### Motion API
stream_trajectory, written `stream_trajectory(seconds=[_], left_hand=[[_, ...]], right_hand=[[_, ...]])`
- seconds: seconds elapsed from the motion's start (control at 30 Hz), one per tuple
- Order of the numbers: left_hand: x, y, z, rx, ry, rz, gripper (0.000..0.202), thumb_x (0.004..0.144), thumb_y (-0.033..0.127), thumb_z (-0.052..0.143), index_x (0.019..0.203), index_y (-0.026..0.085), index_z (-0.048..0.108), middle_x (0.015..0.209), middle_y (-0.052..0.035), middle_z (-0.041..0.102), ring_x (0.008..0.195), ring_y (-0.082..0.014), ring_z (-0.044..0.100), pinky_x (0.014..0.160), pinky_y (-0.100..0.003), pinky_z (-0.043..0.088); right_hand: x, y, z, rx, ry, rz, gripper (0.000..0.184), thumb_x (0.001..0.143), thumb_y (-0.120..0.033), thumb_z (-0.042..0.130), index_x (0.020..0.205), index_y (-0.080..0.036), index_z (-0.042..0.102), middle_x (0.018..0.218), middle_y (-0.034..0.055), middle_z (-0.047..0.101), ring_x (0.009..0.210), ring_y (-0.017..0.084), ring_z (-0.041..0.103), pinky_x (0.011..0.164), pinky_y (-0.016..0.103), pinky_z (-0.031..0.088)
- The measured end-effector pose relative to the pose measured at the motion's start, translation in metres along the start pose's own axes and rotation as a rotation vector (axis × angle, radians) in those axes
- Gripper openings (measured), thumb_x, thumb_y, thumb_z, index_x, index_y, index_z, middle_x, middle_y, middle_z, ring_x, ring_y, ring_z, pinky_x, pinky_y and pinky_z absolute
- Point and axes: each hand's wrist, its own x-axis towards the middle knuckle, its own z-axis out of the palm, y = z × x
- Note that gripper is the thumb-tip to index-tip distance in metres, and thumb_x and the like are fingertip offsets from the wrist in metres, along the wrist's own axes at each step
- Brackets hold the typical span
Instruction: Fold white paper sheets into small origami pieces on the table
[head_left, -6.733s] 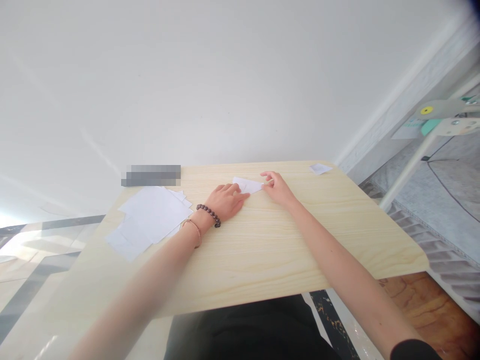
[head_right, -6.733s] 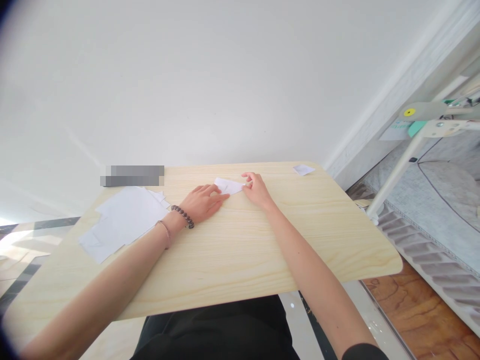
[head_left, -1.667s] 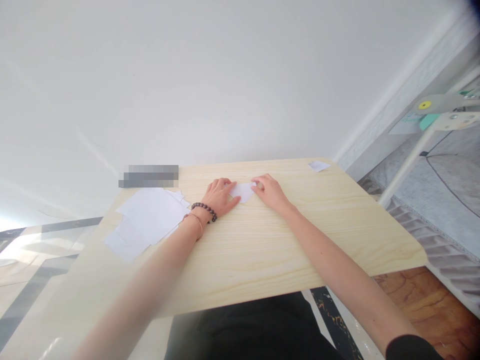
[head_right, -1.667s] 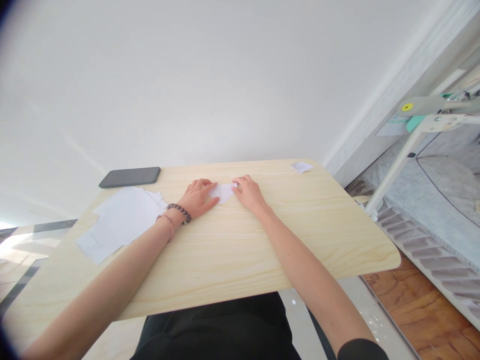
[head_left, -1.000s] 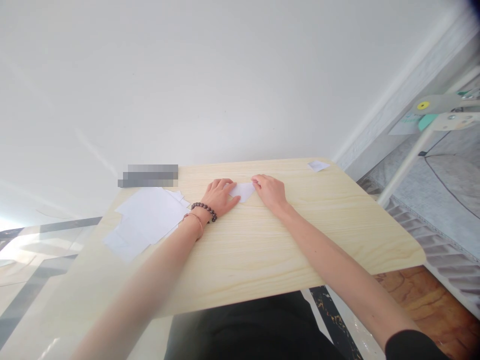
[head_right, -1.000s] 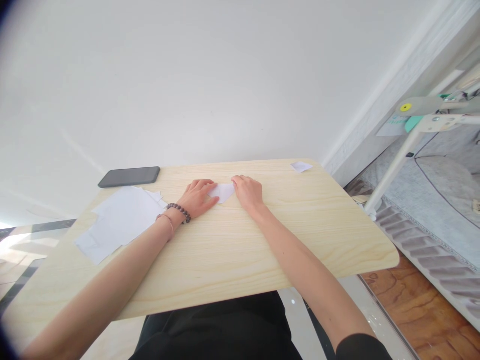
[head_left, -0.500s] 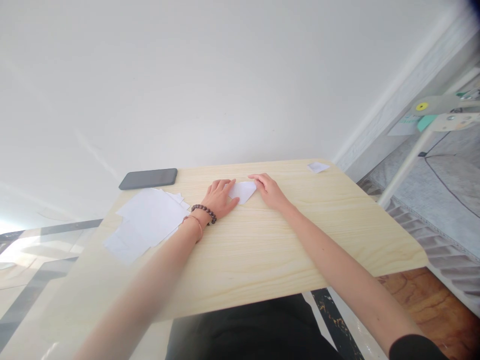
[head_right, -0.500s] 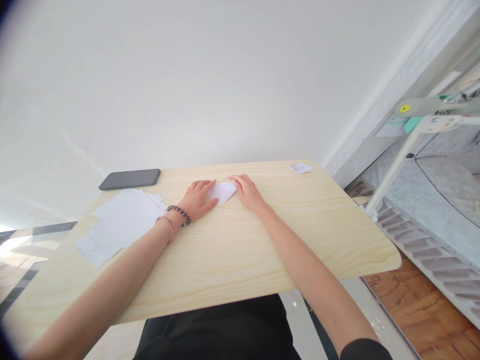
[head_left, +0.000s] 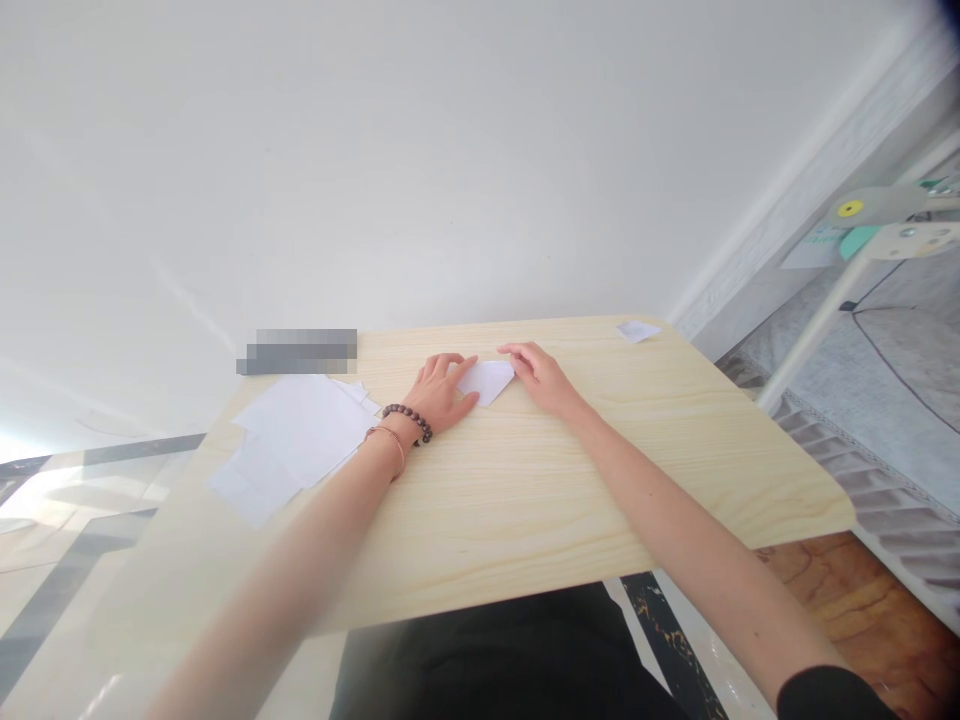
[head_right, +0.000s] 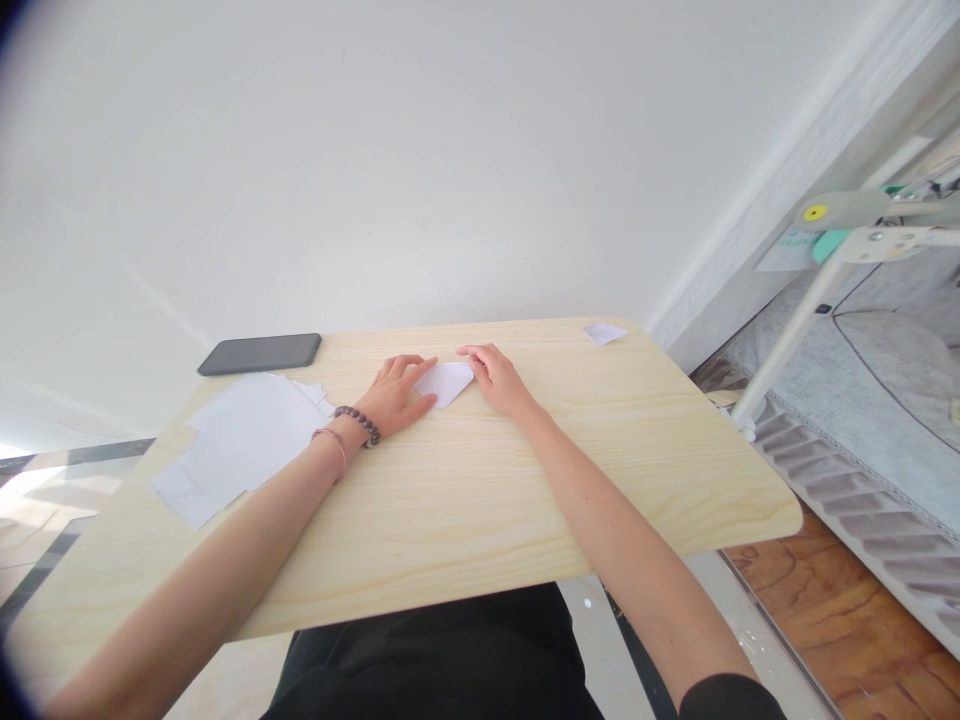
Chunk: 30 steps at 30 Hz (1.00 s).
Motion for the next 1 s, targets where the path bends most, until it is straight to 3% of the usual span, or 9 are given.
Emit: stream_trajectory(seconds=[0.2, 0.3, 0.5, 0.73, 1.0], left_hand=[[0.000, 0.000, 0.001, -0.027, 0.006, 0.018, 0.054, 0.076, 0.039, 0.047, 0.125, 0.020, 0.038, 0.117, -0.0100, 0.038, 0.107, -0.0252, 0.035, 0.093, -0.043, 0.031], [0.001, -0.001, -0.001, -0.059, 0.006, 0.029, 0.056, 0.073, 0.039, 0.051, 0.124, 0.020, 0.039, 0.114, -0.0099, 0.041, 0.105, -0.0248, 0.037, 0.092, -0.042, 0.032], [0.004, -0.001, -0.004, -0.110, -0.012, -0.020, 0.038, 0.075, 0.035, 0.048, 0.111, 0.024, 0.052, 0.102, -0.0061, 0.050, 0.096, -0.0228, 0.044, 0.088, -0.042, 0.034], [0.006, -0.003, -0.002, -0.137, 0.031, -0.128, 0.022, 0.076, 0.033, 0.047, 0.091, 0.022, 0.059, 0.089, -0.0020, 0.060, 0.096, -0.0218, 0.044, 0.086, -0.038, 0.036], [0.006, -0.005, -0.003, 0.004, 0.045, 0.068, 0.022, 0.082, 0.030, 0.041, 0.089, 0.018, 0.058, 0.086, -0.0050, 0.058, 0.087, -0.0193, 0.045, 0.081, -0.034, 0.039]], right_hand=[[0.001, -0.003, 0.003, 0.075, -0.072, 0.073, 0.042, 0.074, -0.028, 0.052, 0.115, -0.020, 0.046, 0.105, 0.0065, 0.055, 0.066, 0.009, 0.051, 0.063, 0.026, 0.045], [0.000, -0.008, 0.002, 0.058, -0.131, 0.104, 0.045, 0.070, -0.028, 0.056, 0.113, -0.021, 0.049, 0.101, 0.0049, 0.058, 0.059, 0.007, 0.048, 0.060, 0.025, 0.044], [-0.001, -0.013, 0.000, 0.045, -0.208, 0.058, 0.027, 0.073, -0.022, 0.051, 0.098, -0.021, 0.061, 0.095, 0.0021, 0.061, 0.073, 0.010, 0.053, 0.065, 0.024, 0.042], [-0.001, -0.009, 0.004, -0.025, -0.168, 0.019, 0.020, 0.071, -0.026, 0.055, 0.089, -0.020, 0.061, 0.087, 0.0007, 0.061, 0.072, 0.011, 0.053, 0.065, 0.024, 0.041], [-0.001, -0.010, 0.006, -0.161, -0.154, -0.096, 0.017, 0.076, -0.025, 0.050, 0.090, -0.019, 0.059, 0.089, 0.0030, 0.059, 0.082, 0.014, 0.053, 0.076, 0.028, 0.039]])
